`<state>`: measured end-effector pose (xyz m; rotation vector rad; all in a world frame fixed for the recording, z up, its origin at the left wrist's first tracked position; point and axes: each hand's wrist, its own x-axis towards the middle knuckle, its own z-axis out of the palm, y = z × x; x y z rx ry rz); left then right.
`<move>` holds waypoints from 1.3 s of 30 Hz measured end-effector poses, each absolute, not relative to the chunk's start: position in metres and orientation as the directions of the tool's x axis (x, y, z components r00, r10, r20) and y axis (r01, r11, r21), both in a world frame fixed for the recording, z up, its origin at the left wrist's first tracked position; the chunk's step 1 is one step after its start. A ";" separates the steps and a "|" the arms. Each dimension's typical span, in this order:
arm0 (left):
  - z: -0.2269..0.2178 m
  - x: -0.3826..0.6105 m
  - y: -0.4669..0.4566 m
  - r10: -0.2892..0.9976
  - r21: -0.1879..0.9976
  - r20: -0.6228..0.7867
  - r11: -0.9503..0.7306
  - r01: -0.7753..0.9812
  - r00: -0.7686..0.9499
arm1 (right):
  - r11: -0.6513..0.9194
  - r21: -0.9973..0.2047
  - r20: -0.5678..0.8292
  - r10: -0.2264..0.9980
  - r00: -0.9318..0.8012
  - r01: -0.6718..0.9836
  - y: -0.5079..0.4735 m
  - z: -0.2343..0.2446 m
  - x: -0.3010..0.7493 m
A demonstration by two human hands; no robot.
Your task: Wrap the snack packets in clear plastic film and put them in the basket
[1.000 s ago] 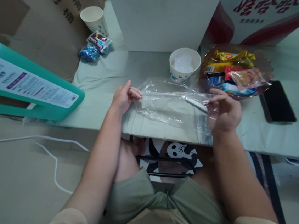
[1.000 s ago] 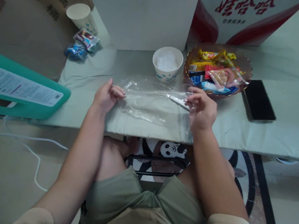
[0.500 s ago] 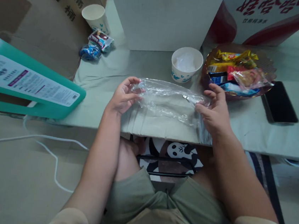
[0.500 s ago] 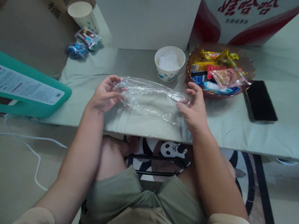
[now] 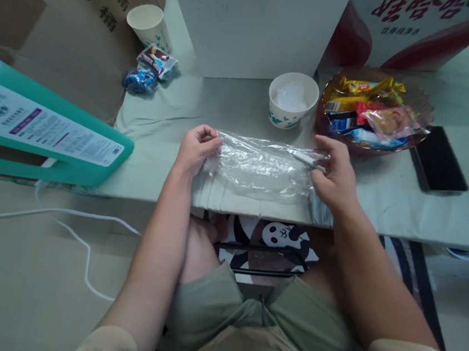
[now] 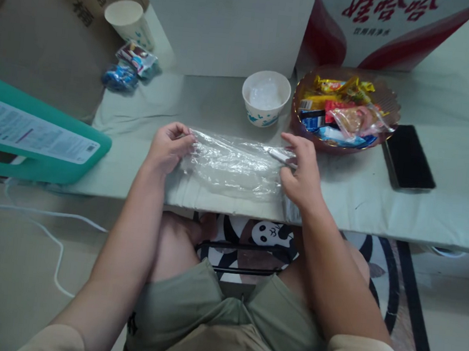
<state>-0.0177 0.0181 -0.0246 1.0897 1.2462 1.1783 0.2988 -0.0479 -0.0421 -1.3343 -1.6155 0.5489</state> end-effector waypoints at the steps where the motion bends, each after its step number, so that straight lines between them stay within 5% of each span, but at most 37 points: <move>1: -0.024 -0.017 0.017 0.996 0.995 -0.093 0.092 -0.042 -0.009 | 0.316 -0.763 0.412 0.910 0.047 0.564 -0.051 -0.037 0.296; 6: -0.019 -0.014 0.013 0.989 0.992 -0.121 0.122 -0.015 0.086 | 0.438 -0.619 0.537 0.842 -0.057 0.652 -0.066 -0.023 0.280; 10: -0.019 -0.016 0.013 0.981 0.988 -0.151 0.153 -0.013 0.125 | 0.540 -0.559 0.355 0.842 -0.407 0.629 -0.068 -0.033 0.265; 14: -0.020 -0.021 0.014 0.977 0.980 -0.181 0.189 -0.058 0.117 | 0.522 -0.495 0.134 0.836 -0.533 0.695 -0.068 -0.036 0.260; 18: -0.016 -0.023 0.014 0.973 0.976 -0.200 0.208 -0.063 0.118 | 0.405 -0.658 -0.118 0.777 -0.619 0.635 -0.077 -0.015 0.266; 21: -0.011 -0.022 0.011 0.956 0.966 -0.224 0.243 -0.085 0.191 | 0.132 -0.901 -0.227 0.670 -0.707 0.414 -0.084 0.000 0.274; 23: -0.009 -0.020 0.008 0.940 0.961 -0.221 0.255 -0.106 0.258 | -0.010 -0.977 -0.145 0.766 -0.626 0.214 -0.083 -0.001 0.279; 25: -0.008 -0.016 0.006 0.922 0.958 -0.205 0.258 -0.125 0.330 | 0.020 -0.996 -0.009 0.947 -0.321 0.085 -0.077 -0.009 0.280; 27: -0.008 -0.009 0.002 0.892 0.952 -0.195 0.272 -0.139 0.409 | 0.091 -0.995 0.087 0.994 -0.072 0.043 -0.069 -0.019 0.277; 30: -0.008 0.002 -0.003 0.802 0.944 -0.196 0.310 -0.113 0.564 | 0.007 -1.000 0.008 0.957 -0.290 -0.005 -0.060 -0.027 0.267; 34: -0.010 0.007 -0.005 0.735 0.936 -0.159 0.325 -0.136 0.660 | -0.177 -0.975 -0.219 0.687 -0.693 0.132 -0.063 -0.020 0.253; 39: -0.016 0.017 0.000 0.918 0.872 -0.124 0.282 -0.401 0.377 | -0.212 -0.977 -0.207 0.899 -0.387 0.028 -0.063 -0.018 0.247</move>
